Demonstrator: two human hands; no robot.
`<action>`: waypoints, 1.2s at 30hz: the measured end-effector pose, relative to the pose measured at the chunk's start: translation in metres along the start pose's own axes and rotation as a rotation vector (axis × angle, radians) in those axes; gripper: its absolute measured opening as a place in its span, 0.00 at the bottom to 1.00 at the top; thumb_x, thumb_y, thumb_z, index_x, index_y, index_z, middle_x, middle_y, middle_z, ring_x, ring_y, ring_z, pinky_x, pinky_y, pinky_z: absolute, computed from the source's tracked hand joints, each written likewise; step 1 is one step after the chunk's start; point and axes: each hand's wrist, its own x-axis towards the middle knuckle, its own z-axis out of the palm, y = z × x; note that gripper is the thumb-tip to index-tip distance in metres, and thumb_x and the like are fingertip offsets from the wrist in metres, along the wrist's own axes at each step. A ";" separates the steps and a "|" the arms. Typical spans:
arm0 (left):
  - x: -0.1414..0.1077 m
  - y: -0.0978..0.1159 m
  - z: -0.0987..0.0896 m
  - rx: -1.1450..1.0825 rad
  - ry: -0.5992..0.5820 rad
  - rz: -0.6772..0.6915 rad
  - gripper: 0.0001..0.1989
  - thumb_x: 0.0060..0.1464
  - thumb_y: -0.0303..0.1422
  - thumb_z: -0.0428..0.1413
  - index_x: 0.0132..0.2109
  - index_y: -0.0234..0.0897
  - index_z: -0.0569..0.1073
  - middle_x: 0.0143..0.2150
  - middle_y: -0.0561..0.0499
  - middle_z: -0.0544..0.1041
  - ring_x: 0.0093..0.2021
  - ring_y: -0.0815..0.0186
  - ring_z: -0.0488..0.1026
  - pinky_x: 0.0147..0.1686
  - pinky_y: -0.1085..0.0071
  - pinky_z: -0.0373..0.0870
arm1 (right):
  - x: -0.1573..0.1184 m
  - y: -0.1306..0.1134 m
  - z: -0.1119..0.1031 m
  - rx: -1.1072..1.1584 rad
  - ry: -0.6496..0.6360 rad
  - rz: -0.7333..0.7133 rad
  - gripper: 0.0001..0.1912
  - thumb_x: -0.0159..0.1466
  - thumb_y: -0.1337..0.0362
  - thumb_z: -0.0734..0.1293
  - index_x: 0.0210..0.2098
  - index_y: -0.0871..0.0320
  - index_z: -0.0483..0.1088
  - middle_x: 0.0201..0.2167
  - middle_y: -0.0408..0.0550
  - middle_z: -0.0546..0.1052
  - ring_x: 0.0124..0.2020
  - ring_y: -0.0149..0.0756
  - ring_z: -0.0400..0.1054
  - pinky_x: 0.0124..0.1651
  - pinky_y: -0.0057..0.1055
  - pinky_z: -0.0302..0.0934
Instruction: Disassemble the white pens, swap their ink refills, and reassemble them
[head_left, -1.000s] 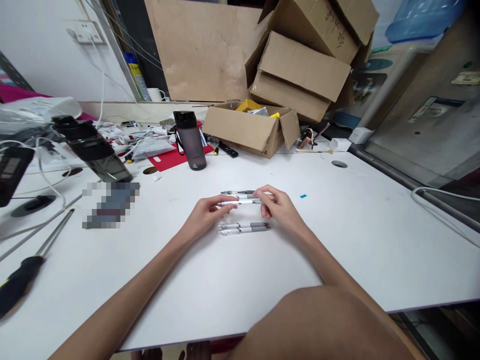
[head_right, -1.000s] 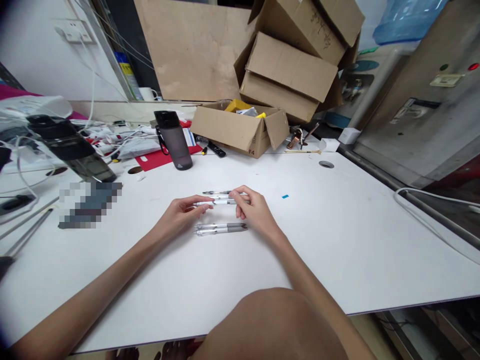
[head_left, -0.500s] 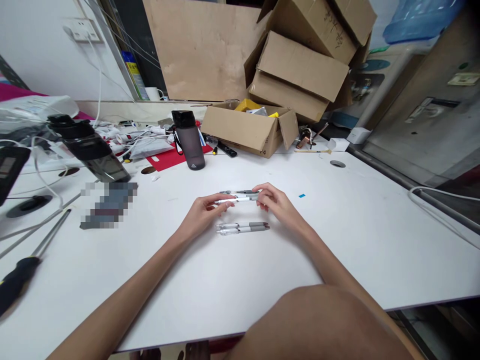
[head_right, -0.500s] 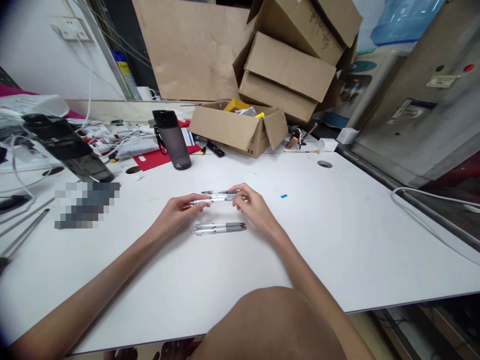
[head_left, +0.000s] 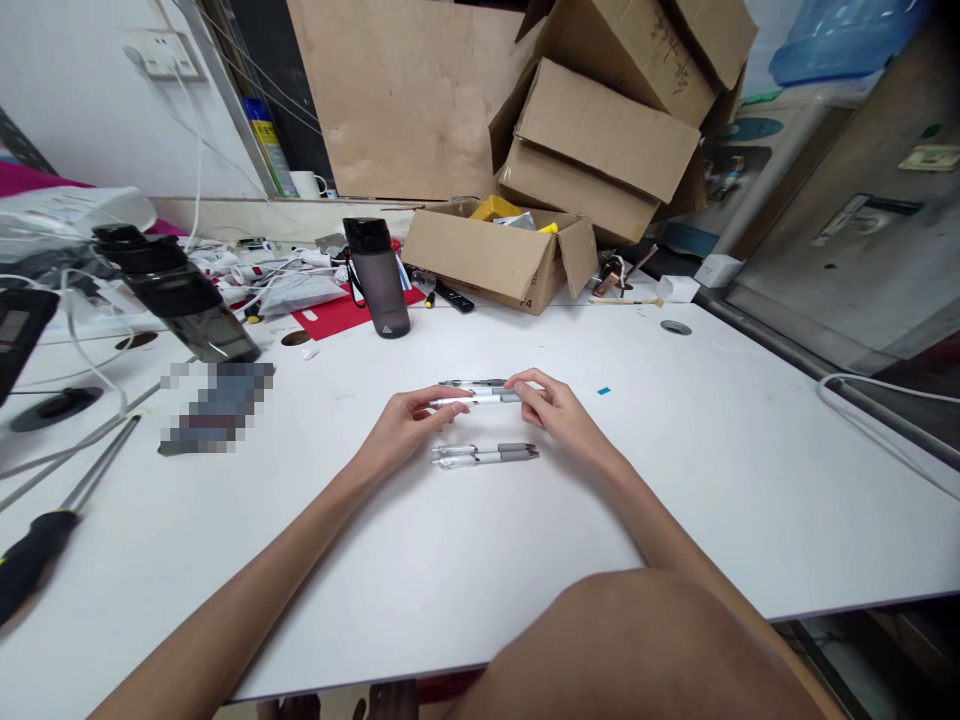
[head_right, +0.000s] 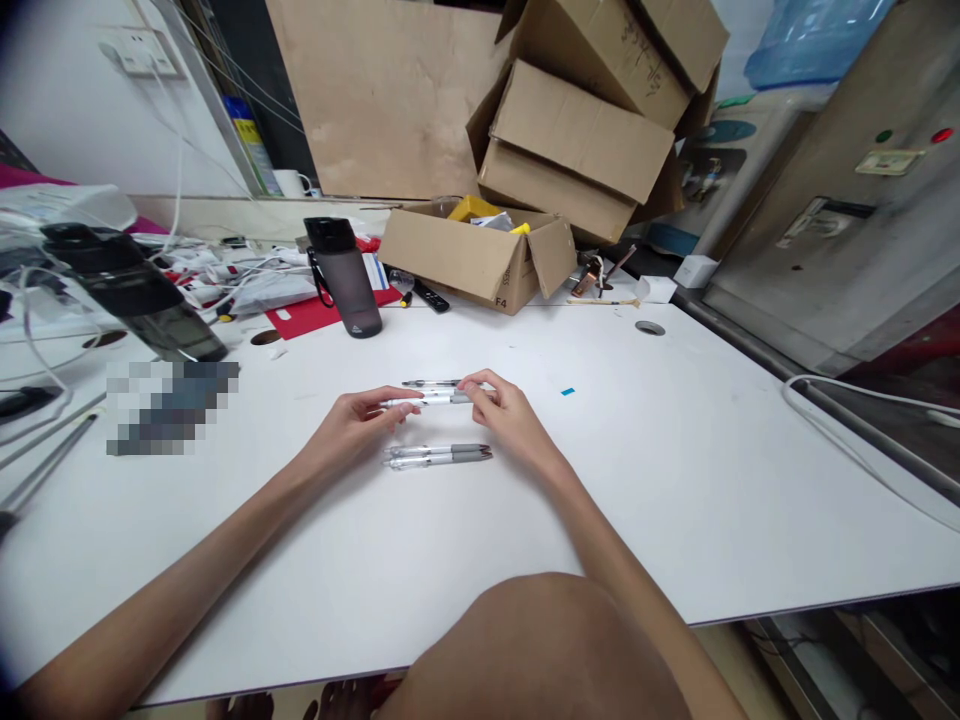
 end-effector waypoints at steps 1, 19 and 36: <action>0.000 0.000 0.000 0.000 0.001 0.001 0.18 0.60 0.44 0.60 0.51 0.39 0.82 0.45 0.46 0.84 0.34 0.64 0.74 0.33 0.71 0.66 | 0.000 0.001 0.000 0.003 -0.004 -0.001 0.16 0.70 0.51 0.60 0.45 0.55 0.72 0.20 0.36 0.58 0.23 0.32 0.53 0.31 0.31 0.49; -0.001 -0.001 0.002 0.014 -0.006 0.050 0.17 0.60 0.43 0.61 0.51 0.41 0.83 0.54 0.45 0.81 0.40 0.60 0.76 0.34 0.69 0.67 | 0.003 0.007 0.000 0.035 0.041 0.012 0.17 0.70 0.48 0.61 0.42 0.53 0.72 0.22 0.37 0.59 0.24 0.31 0.52 0.31 0.29 0.51; 0.002 0.000 -0.003 -0.251 0.121 0.017 0.16 0.56 0.43 0.65 0.46 0.38 0.82 0.44 0.46 0.80 0.40 0.62 0.73 0.40 0.68 0.72 | -0.003 -0.007 0.005 0.118 -0.195 -0.053 0.13 0.72 0.53 0.61 0.48 0.52 0.70 0.26 0.42 0.72 0.31 0.36 0.64 0.39 0.34 0.58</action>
